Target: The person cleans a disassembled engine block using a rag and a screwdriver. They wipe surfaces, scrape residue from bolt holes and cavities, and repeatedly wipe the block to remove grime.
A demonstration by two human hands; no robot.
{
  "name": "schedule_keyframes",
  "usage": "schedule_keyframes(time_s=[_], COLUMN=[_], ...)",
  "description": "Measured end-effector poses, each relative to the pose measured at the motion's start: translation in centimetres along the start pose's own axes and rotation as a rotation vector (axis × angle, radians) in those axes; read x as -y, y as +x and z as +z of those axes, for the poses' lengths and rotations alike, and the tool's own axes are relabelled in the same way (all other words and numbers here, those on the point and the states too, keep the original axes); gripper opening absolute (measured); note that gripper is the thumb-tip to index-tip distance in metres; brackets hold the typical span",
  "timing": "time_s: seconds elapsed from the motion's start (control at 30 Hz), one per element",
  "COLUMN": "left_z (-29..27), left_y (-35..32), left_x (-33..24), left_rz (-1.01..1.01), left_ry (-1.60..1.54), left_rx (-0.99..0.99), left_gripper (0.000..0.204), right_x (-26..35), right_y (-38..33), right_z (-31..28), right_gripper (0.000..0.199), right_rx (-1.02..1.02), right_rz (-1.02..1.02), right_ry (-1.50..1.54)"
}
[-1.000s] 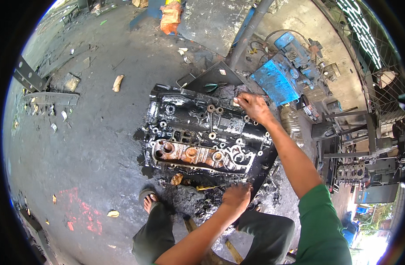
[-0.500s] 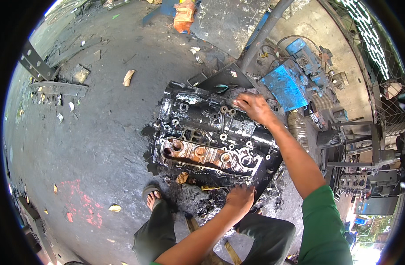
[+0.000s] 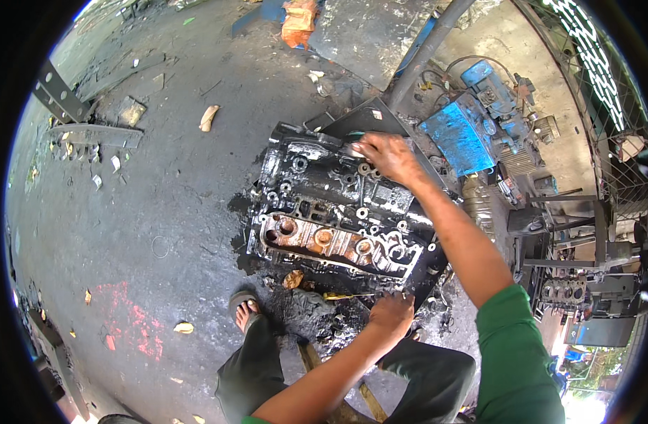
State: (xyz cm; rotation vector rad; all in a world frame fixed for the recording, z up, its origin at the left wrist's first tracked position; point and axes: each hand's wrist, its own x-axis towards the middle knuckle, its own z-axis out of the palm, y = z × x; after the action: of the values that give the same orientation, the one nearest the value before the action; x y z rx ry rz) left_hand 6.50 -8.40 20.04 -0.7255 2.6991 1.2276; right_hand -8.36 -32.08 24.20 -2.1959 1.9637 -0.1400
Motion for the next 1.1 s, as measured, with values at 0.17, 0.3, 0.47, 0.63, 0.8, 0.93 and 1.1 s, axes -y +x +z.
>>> schedule_keyframes(time_s=[0.17, 0.3, 0.47, 0.63, 0.8, 0.93, 1.1], left_z=[0.2, 0.0, -0.3, -0.5, -0.1, 0.1, 0.2], left_y=[-0.1, -0.1, -0.3, -0.4, -0.4, -0.1, -0.1], left_x=[0.7, 0.7, 0.4, 0.3, 0.3, 0.1, 0.0], left_rz=[-0.076, -0.011, -0.075, -0.004, -0.048, -0.024, -0.01], left_ry=[0.076, -0.065, -0.018, -0.017, -0.037, 0.016, -0.033], left_rx=[-0.077, 0.005, -0.03, 0.021, -0.037, -0.045, -0.06], left_gripper=[0.037, 0.036, 0.038, 0.038, 0.037, 0.038, 0.037], right_x=[0.0, 0.4, 0.8, 0.8, 1.0, 0.4, 0.3], right_y=[0.0, 0.1, -0.3, -0.4, -0.1, -0.1, -0.2], right_z=[-0.2, -0.5, -0.5, -0.3, 0.1, 0.5, 0.6], right_gripper=[0.037, 0.031, 0.032, 0.037, 0.027, 0.029, 0.03], right_rx=[-0.063, -0.087, -0.068, -0.033, -0.114, -0.187, -0.118], right_rz=[-0.042, -0.093, -0.032, -0.029, -0.069, -0.175, -0.059], right_ry=[0.0, -0.046, 0.068, -0.002, -0.062, -0.05, -0.043])
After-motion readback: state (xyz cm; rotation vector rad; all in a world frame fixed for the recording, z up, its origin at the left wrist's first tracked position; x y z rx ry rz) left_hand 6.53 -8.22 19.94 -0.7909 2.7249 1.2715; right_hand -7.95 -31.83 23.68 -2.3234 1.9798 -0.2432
